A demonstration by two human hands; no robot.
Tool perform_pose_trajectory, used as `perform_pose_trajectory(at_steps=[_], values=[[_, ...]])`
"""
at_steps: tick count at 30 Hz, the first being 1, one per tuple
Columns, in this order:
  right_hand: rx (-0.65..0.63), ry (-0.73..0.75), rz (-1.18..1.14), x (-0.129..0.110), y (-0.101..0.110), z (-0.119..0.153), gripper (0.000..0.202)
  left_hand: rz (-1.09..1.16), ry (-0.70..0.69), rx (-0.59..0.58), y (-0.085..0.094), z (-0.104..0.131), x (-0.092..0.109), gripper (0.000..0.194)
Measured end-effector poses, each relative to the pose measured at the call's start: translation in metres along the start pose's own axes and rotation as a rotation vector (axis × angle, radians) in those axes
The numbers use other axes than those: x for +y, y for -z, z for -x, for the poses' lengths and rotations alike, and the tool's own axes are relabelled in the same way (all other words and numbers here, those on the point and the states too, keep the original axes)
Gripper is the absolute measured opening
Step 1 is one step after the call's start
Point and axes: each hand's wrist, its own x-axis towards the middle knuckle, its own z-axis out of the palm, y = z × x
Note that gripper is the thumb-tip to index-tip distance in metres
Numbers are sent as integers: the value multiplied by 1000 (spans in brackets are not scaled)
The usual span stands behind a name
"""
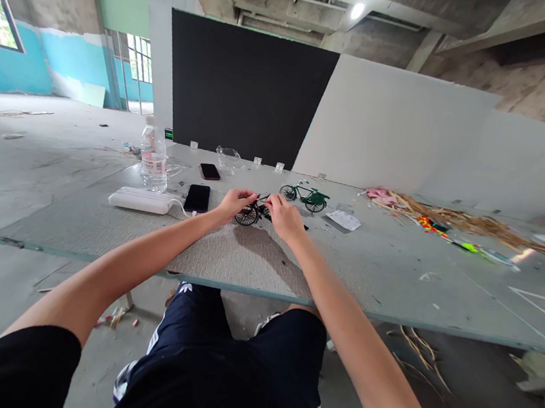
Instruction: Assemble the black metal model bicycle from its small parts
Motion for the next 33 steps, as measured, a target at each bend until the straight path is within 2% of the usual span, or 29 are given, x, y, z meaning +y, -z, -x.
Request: perform_pose_trajectory(at_steps=[6,10,13,16,21,25,30,33], values=[[-69,-19,-14,-1,2,0,19,-48,-47,45,-2,0,-1,40],[-115,-87,-230,1,0,-5,28,-91,-80,54,-3,0,-3,39],[-77,-57,-320,4,-2,-7,19,-88,-72,66,-2,-1,-4,40],[-30,20,-240,7,-3,-5,19,-57,-26,93,-2,0,-3,38],[-3,129,42,7,5,1,35,29,44,22,-3,4,1,40],[10,175,81,4,5,2,30,14,30,58,-2,3,1,37],[-1,8,-190,6,-2,-3,28,-62,-33,56,1,-1,0,32],[-126,-107,-515,14,-3,-6,35,-151,-101,21,2,-3,-2,30]])
